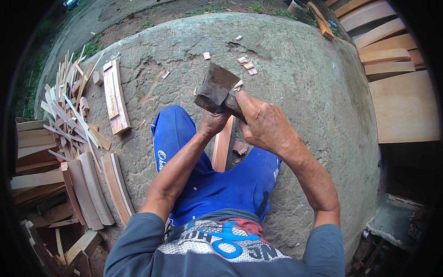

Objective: The person sits on the ground and uses a chisel and mallet to carve a rectangular wooden block. They repeatedly position the chisel and strike it with the mallet to remove small wood chips, occasionally adjusting the block's orientation.

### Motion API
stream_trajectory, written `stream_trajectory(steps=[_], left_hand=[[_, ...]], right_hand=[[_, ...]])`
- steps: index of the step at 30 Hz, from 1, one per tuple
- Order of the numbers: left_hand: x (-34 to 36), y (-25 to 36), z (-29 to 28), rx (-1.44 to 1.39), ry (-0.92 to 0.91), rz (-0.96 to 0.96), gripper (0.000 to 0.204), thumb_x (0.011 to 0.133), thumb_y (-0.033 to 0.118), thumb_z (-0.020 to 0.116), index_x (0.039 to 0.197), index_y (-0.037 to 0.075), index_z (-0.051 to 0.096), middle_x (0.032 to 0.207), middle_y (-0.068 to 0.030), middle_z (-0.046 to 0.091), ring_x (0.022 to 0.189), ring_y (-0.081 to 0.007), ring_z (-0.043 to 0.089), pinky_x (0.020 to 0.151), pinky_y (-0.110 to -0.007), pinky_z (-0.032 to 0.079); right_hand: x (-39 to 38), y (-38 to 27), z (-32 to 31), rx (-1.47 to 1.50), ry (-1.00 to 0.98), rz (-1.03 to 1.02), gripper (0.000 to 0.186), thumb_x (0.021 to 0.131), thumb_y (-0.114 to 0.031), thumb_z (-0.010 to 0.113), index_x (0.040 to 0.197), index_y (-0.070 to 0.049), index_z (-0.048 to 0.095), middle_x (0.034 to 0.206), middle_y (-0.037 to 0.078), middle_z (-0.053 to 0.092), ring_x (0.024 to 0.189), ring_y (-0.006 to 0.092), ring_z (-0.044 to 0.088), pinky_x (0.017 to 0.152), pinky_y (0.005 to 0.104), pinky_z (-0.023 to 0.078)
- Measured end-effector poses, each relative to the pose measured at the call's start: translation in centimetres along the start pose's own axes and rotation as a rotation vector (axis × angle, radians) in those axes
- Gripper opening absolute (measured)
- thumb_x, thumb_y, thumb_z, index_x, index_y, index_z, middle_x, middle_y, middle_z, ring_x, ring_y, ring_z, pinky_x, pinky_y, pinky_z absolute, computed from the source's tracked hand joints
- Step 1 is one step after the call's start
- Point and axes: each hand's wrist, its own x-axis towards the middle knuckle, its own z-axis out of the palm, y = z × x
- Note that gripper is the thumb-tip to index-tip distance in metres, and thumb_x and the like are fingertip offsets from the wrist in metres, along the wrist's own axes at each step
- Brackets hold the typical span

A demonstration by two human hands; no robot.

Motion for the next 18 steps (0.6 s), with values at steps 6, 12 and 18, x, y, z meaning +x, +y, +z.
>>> stream_trajectory(steps=[6,12,18], left_hand=[[-0.4,-0.9,-0.1,0.214,-0.033,0.029,0.023,0.094,0.014,0.075,0.115,0.006,0.071,0.106,-0.0092,0.074,0.098,-0.0244,0.07,0.088,-0.04,0.055],[-0.1,-0.9,-1.5,-0.005,-0.017,-0.155,0.012,0.097,0.014,0.074,0.097,0.002,0.072,0.082,-0.0029,0.069,0.076,-0.0114,0.064,0.067,-0.031,0.052],[0.7,-0.5,-3.9,-0.112,0.209,-0.216,0.044,0.1,0.019,0.073,0.062,0.009,0.053,0.06,0.0064,0.052,0.055,-0.0027,0.044,0.047,-0.027,0.035]], right_hand=[[-0.2,1.0,2.0,-0.146,-0.16,0.066,0.042,0.085,-0.011,0.075,0.114,-0.003,0.046,0.092,0.024,0.068,0.09,0.0483,0.069,0.074,0.0567,0.055],[-0.2,0.0,0.2,-0.021,-0.004,0.003,0.032,0.083,-0.002,0.063,0.11,-0.003,0.045,0.087,0.023,0.068,0.083,0.0467,0.071,0.07,0.0555,0.058],[-0.8,1.3,0.9,0.207,0.122,0.129,0.035,0.084,-0.002,0.066,0.114,-0.003,0.047,0.086,0.025,0.069,0.082,0.0481,0.071,0.07,0.0547,0.056]])
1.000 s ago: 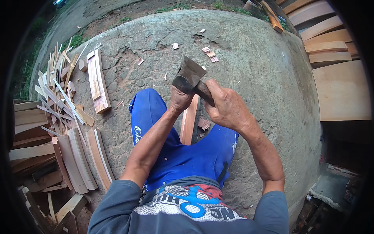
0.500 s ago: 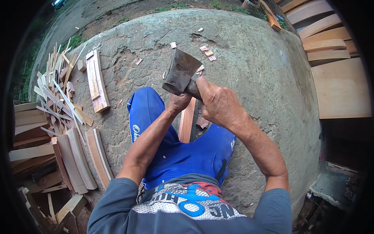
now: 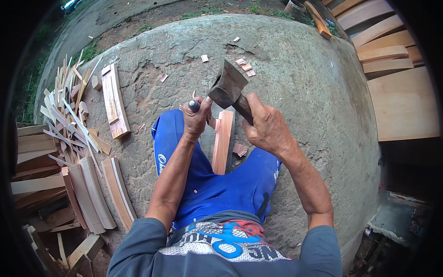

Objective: The person sits on the ground and uses a chisel and mallet to carve a rectangular wooden block. They repeatedly position the chisel and strike it with the mallet to remove small wood chips, occasionally adjusting the block's orientation.

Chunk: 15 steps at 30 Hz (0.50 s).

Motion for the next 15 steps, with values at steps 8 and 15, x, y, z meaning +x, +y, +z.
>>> stream_trajectory(steps=[8,15], left_hand=[[0.7,-1.1,2.0,0.072,-0.07,-0.006,0.036,0.097,0.014,0.077,0.067,0.008,0.057,0.066,0.0091,0.053,0.064,-0.0016,0.046,0.052,-0.026,0.038],[-0.1,-0.2,4.4,-0.022,-0.097,0.145,0.01,0.095,0.012,0.076,0.096,0.002,0.078,0.088,-0.0014,0.077,0.08,-0.006,0.066,0.07,-0.028,0.055]], right_hand=[[0.1,-0.2,1.2,0.157,0.008,0.025,0.033,0.086,-0.004,0.066,0.115,-0.003,0.05,0.079,0.025,0.068,0.079,0.0481,0.071,0.068,0.0526,0.053],[1.0,-1.6,0.0,-0.017,-0.05,-0.036,0.039,0.085,-0.004,0.073,0.117,-0.003,0.051,0.089,0.022,0.071,0.084,0.0432,0.073,0.072,0.049,0.055]])
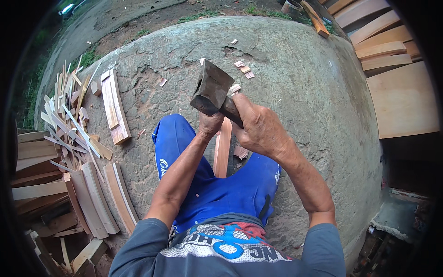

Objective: The person sits on the ground and uses a chisel and mallet to carve a rectangular wooden block. They repeatedly position the chisel and strike it with the mallet to remove small wood chips, occasionally adjusting the block's orientation.

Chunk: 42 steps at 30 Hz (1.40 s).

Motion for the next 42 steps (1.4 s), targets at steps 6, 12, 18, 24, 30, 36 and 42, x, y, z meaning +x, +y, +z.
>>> stream_trajectory(steps=[6,12,18,24,30,36,42], left_hand=[[-0.7,-2.4,-0.5,0.472,-0.084,0.212,0.034,0.092,0.009,0.075,0.125,0.003,0.067,0.116,-0.0095,0.073,0.106,-0.0222,0.07,0.09,-0.036,0.056],[0.0,-1.3,-0.7,0.144,-0.222,-0.127,0.018,0.094,0.011,0.078,0.11,0.005,0.072,0.104,-0.004,0.074,0.097,-0.0153,0.068,0.083,-0.034,0.056],[-1.2,-3.5,-2.1,0.266,-0.227,-0.041,0.019,0.093,0.014,0.077,0.11,0.005,0.073,0.097,-0.006,0.074,0.09,-0.0143,0.067,0.078,-0.034,0.055],[1.7,-0.3,-4.6,0.162,0.184,-0.092,0.046,0.101,0.019,0.074,0.065,0.011,0.046,0.064,0.0087,0.041,0.063,-0.0029,0.035,0.051,-0.028,0.031],[0.1,0.1,-3.2,0.116,0.042,-0.131,0.048,0.1,0.018,0.075,0.064,0.01,0.045,0.064,0.0085,0.038,0.063,-0.004,0.034,0.051,-0.03,0.03],[-0.9,6.0,0.0,0.075,0.057,0.0,0.04,0.102,0.016,0.072,0.067,0.008,0.054,0.063,0.0053,0.051,0.06,-0.0034,0.043,0.051,-0.028,0.035],[-0.5,7.2,3.7,-0.691,0.009,-0.238,0.032,0.108,0.029,0.065,0.084,0.011,0.055,0.067,0.0018,0.052,0.06,-0.009,0.051,0.057,-0.027,0.045]], right_hand=[[1.1,1.4,0.9,-0.317,-0.181,-0.05,0.033,0.084,-0.002,0.063,0.112,-0.001,0.045,0.087,0.024,0.07,0.084,0.0475,0.072,0.075,0.0567,0.059],[0.8,1.3,0.7,-0.314,-0.178,0.017,0.031,0.085,-0.002,0.061,0.111,0.0,0.045,0.094,0.025,0.07,0.089,0.0482,0.072,0.076,0.057,0.058],[-0.2,0.9,0.8,-0.2,-0.134,0.001,0.032,0.084,-0.003,0.064,0.112,-0.003,0.048,0.094,0.024,0.07,0.09,0.0479,0.071,0.075,0.0565,0.057],[-1.8,1.6,0.5,0.015,0.011,0.091,0.039,0.085,-0.005,0.068,0.12,-0.004,0.051,0.09,0.023,0.071,0.088,0.0468,0.072,0.075,0.0543,0.056],[-1.9,3.0,1.7,0.147,0.006,0.166,0.051,0.085,-0.006,0.071,0.132,-0.002,0.051,0.094,0.025,0.072,0.09,0.0463,0.073,0.076,0.0501,0.056],[-1.5,3.9,3.8,0.335,0.04,0.175,0.07,0.084,-0.006,0.077,0.147,-0.001,0.048,0.117,0.022,0.071,0.11,0.0375,0.071,0.093,0.0457,0.055],[-2.1,5.4,4.6,0.934,-0.017,0.234,0.052,0.085,-0.007,0.077,0.132,-0.002,0.056,0.112,0.014,0.065,0.102,0.023,0.065,0.092,0.038,0.053]])
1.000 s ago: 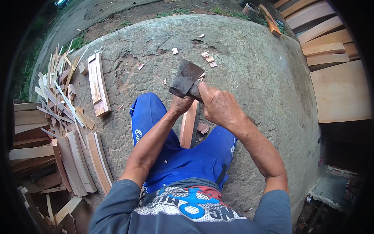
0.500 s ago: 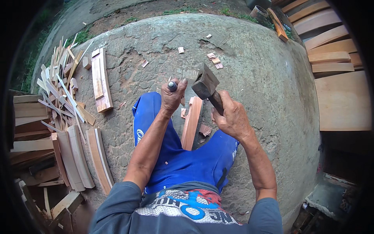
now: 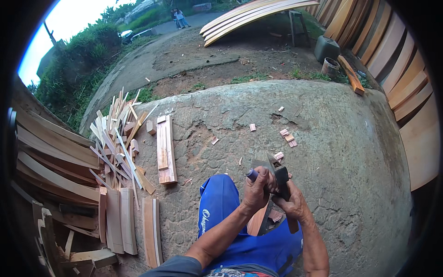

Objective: The person sits on the ground and uses a chisel and mallet to carve a rectangular wooden block. They repeatedly position the chisel and strike it with the mallet to remove small wood chips, occasionally adjusting the block's orientation.

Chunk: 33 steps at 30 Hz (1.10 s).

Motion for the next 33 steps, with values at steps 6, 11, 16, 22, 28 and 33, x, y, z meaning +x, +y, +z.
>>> stream_trajectory(steps=[6,11,16,22,28,33], left_hand=[[-4.1,-6.0,-9.8,0.965,0.168,-0.215,0.095,0.092,0.053,0.078,0.157,-0.003,0.037,0.155,-0.0278,0.046,0.145,-0.0391,0.046,0.12,-0.047,0.038],[-11.7,-9.2,-14.0,1.39,0.166,-0.513,0.124,0.081,0.044,0.087,0.166,-0.003,0.009,0.16,-0.0342,0.037,0.15,-0.0479,0.038,0.123,-0.05,0.035],[-15.9,-8.3,-11.4,1.642,0.253,-0.691,0.119,0.083,0.036,0.084,0.166,-0.001,0.006,0.156,-0.0338,0.043,0.143,-0.0483,0.047,0.118,-0.05,0.041],[-12.5,-7.4,-9.9,1.749,0.293,-0.778,0.107,0.085,0.033,0.079,0.166,0.004,0.015,0.146,-0.0317,0.055,0.13,-0.0494,0.058,0.107,-0.054,0.049],[-0.7,-8.3,-12.0,2.008,0.317,-0.348,0.102,0.088,0.027,0.077,0.166,0.001,0.016,0.161,-0.0293,0.04,0.141,-0.0489,0.049,0.111,-0.054,0.046],[-3.5,-9.7,-12.2,2.021,-0.088,-0.529,0.117,0.084,0.04,0.081,0.17,0.01,0.007,0.173,-0.0274,0.015,0.156,-0.0528,0.019,0.122,-0.063,0.03]], right_hand=[[-3.8,6.8,-5.3,-0.412,0.384,0.138,0.045,0.085,-0.024,0.078,0.117,0.001,0.059,0.092,0.017,0.068,0.086,0.0315,0.068,0.079,0.0449,0.054],[-7.6,17.8,-12.5,-0.682,0.631,0.433,0.041,0.083,-0.022,0.079,0.109,0.002,0.057,0.095,0.028,0.071,0.093,0.0501,0.07,0.081,0.0553,0.052],[-13.0,26.9,-15.9,-0.696,0.694,0.558,0.04,0.085,-0.019,0.078,0.11,0.003,0.056,0.097,0.03,0.07,0.097,0.0515,0.069,0.085,0.0566,0.052],[-18.6,31.3,-15.5,-0.685,0.671,0.63,0.039,0.086,-0.018,0.077,0.113,0.002,0.056,0.1,0.031,0.07,0.1,0.0537,0.067,0.086,0.0585,0.05],[-18.2,28.9,-15.2,-0.664,0.585,0.653,0.042,0.088,-0.018,0.075,0.119,0.0,0.054,0.105,0.032,0.069,0.104,0.0546,0.066,0.087,0.0584,0.05],[-18.1,30.9,-14.5,-0.62,0.619,0.706,0.051,0.09,-0.015,0.076,0.132,0.0,0.05,0.115,0.032,0.068,0.109,0.0539,0.065,0.091,0.0582,0.049]])
